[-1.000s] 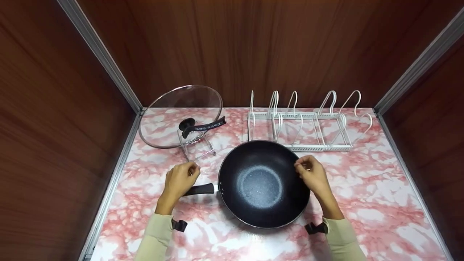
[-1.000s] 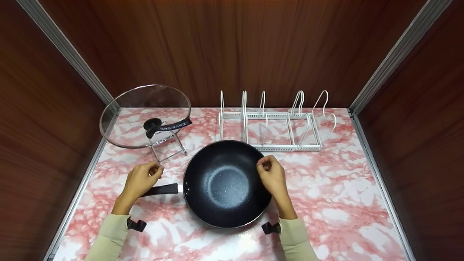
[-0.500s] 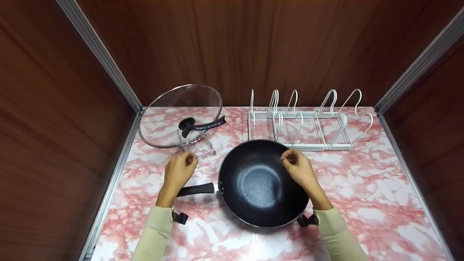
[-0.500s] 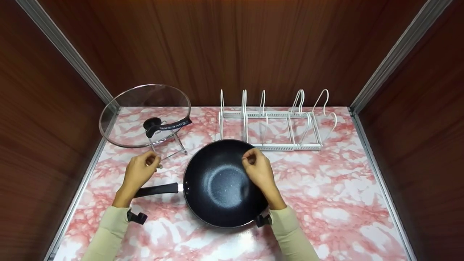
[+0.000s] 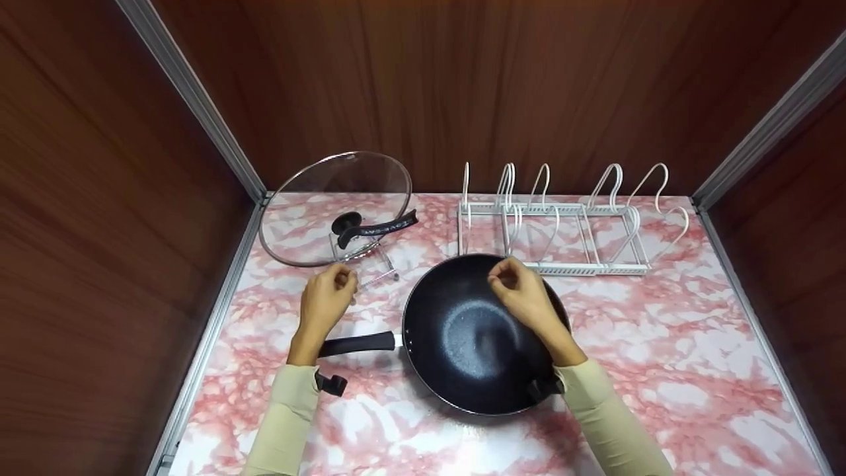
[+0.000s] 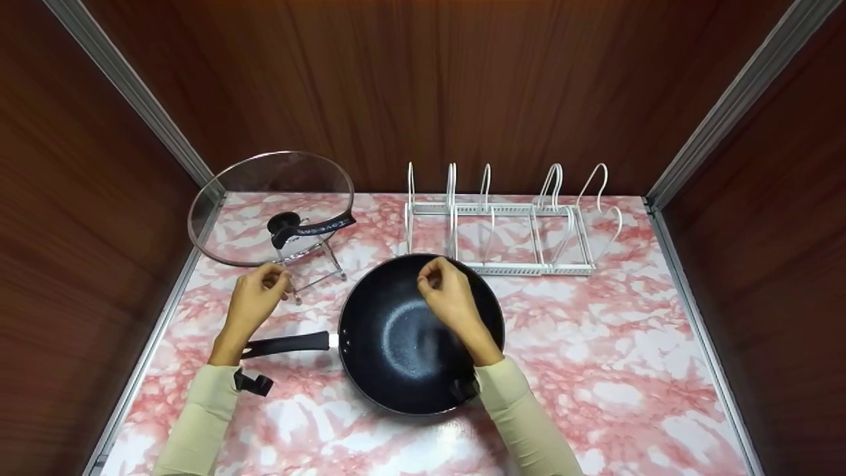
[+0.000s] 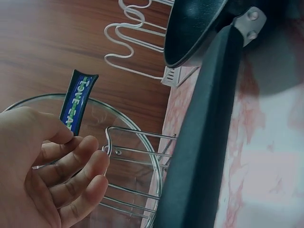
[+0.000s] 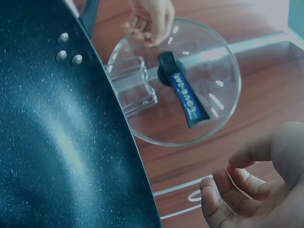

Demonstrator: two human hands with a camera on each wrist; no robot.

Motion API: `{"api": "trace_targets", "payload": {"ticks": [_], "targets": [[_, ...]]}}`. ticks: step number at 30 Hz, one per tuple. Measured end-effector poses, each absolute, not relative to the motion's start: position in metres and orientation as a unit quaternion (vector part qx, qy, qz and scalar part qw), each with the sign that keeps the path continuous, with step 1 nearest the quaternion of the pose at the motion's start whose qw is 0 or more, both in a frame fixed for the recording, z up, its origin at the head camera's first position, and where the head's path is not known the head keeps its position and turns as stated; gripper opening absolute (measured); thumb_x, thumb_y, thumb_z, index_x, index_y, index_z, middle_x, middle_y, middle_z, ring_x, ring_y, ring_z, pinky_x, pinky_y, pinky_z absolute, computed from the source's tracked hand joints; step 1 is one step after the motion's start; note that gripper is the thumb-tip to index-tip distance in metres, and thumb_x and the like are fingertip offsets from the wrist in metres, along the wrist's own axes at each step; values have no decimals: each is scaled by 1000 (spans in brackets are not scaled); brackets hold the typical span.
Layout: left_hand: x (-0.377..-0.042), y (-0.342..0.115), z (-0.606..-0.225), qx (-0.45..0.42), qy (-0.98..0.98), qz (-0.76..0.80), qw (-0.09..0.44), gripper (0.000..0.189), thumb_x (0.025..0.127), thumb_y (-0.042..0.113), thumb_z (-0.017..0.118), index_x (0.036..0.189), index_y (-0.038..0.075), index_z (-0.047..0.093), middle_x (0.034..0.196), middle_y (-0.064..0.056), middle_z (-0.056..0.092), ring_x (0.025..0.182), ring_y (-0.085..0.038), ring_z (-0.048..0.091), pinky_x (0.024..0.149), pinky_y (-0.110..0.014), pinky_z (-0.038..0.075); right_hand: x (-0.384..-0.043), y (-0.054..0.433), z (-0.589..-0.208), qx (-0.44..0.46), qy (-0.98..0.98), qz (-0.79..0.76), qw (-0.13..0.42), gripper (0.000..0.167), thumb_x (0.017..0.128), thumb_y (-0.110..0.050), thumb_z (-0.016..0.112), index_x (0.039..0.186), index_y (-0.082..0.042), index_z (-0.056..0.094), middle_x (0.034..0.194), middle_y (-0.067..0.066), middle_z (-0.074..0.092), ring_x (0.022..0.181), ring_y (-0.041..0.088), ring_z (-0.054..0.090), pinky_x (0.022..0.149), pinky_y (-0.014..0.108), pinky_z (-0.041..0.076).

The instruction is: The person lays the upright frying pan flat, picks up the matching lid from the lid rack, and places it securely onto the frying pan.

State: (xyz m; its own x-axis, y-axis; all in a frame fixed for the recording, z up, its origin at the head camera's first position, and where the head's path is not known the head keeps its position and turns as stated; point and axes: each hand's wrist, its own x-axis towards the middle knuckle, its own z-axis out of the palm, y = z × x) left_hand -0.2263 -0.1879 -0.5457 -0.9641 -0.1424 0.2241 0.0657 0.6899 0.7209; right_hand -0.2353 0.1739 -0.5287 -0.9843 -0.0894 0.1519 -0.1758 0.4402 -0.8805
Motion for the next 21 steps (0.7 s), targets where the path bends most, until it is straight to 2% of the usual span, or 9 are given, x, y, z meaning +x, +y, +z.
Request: {"api": "trace_targets", "payload": {"ticks": [7,11,21], "targets": [[-233,-191,-544,40,-904,-403,138,13,99,18,66,97,10,76,78,-2,75,71,-21,70,73,-44,53,-243,160,-530,95,-861,498,43,10,91,0,72,95,-8,69,93,8,73,86,15,66,81,22,52],[-237,-191,-544,44,-901,-407,143,13,98,16,66,95,10,76,77,-3,75,70,-21,69,71,-40,51,-248,151,-530,106,-858,500,40,10,91,-1,73,94,-9,68,91,7,72,83,14,63,80,26,53],[-249,-191,-542,41,-892,-428,140,14,98,18,65,96,8,75,79,-5,77,67,-15,70,73,-36,51,-264,129,-530,127,-849,511,35,7,92,-1,72,94,-6,69,88,7,72,80,10,63,76,19,52]]}}
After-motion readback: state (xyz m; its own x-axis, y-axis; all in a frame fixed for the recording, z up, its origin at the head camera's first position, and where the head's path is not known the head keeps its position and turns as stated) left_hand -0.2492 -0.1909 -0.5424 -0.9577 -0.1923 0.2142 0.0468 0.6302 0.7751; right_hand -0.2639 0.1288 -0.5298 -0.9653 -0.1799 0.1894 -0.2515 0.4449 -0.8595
